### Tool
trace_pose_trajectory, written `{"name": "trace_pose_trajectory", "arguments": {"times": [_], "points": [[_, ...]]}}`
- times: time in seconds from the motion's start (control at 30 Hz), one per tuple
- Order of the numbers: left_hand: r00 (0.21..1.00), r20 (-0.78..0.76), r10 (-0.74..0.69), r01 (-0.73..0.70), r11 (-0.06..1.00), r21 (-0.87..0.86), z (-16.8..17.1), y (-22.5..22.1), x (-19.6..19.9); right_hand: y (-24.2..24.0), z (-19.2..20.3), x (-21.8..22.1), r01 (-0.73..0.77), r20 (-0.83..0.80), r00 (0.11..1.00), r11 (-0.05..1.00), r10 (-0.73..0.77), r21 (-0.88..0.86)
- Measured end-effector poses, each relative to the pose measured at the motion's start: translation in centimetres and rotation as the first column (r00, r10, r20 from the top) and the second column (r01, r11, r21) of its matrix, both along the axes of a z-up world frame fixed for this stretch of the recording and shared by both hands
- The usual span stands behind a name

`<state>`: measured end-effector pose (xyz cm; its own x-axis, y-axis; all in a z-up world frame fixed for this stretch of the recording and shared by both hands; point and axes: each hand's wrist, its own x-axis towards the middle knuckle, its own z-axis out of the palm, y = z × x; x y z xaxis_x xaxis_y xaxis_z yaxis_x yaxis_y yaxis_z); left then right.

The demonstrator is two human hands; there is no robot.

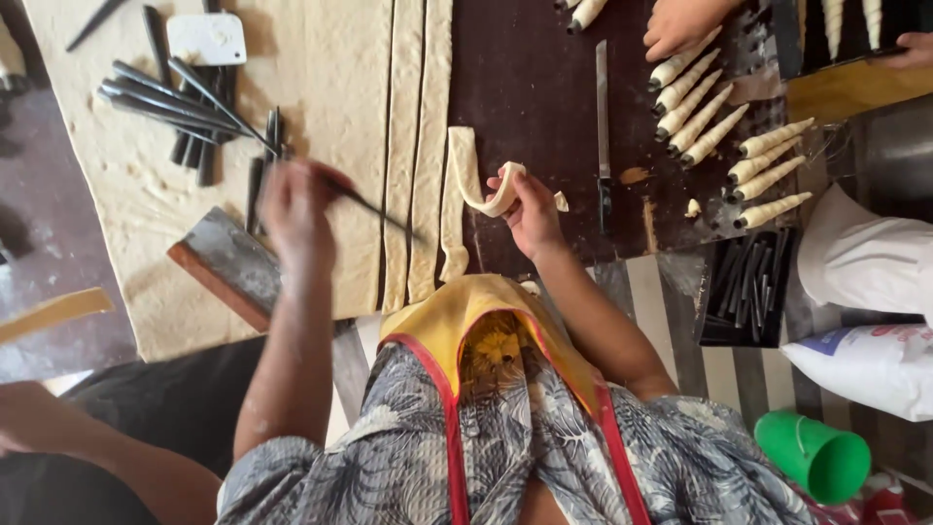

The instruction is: Wrapping thin strips of dough around conical metal molds to create pastry shells.

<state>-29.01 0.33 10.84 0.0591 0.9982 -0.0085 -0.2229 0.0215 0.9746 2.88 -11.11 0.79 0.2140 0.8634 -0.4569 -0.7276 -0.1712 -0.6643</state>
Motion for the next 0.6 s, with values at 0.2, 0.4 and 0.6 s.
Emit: {"name": "trace_pose_trajectory", "arguments": {"times": [0.2, 0.4, 0.6], "points": [[0.871, 0.296, -0.393, 0.491, 0.725, -0.483, -1.5, -10.1, 5.6, 0.5, 0.8, -1.8, 0.003, 0.203, 0.979, 0.994, -0.025, 0.109], [0.563, -0.592, -0.577, 0.547, 0.797, -0.257, 2.2, -6.8, 6.2, -0.2, 0.4, -2.2, -0.133, 0.476, 0.879, 0.943, -0.031, 0.306], [0.475, -0.793, -0.381, 0.699, 0.711, 0.077, 2.2, -4.3, 5.7, -0.5, 4.1, -2.3, -0.217, 0.627, 0.777, 0.958, 0.054, 0.186]]}}
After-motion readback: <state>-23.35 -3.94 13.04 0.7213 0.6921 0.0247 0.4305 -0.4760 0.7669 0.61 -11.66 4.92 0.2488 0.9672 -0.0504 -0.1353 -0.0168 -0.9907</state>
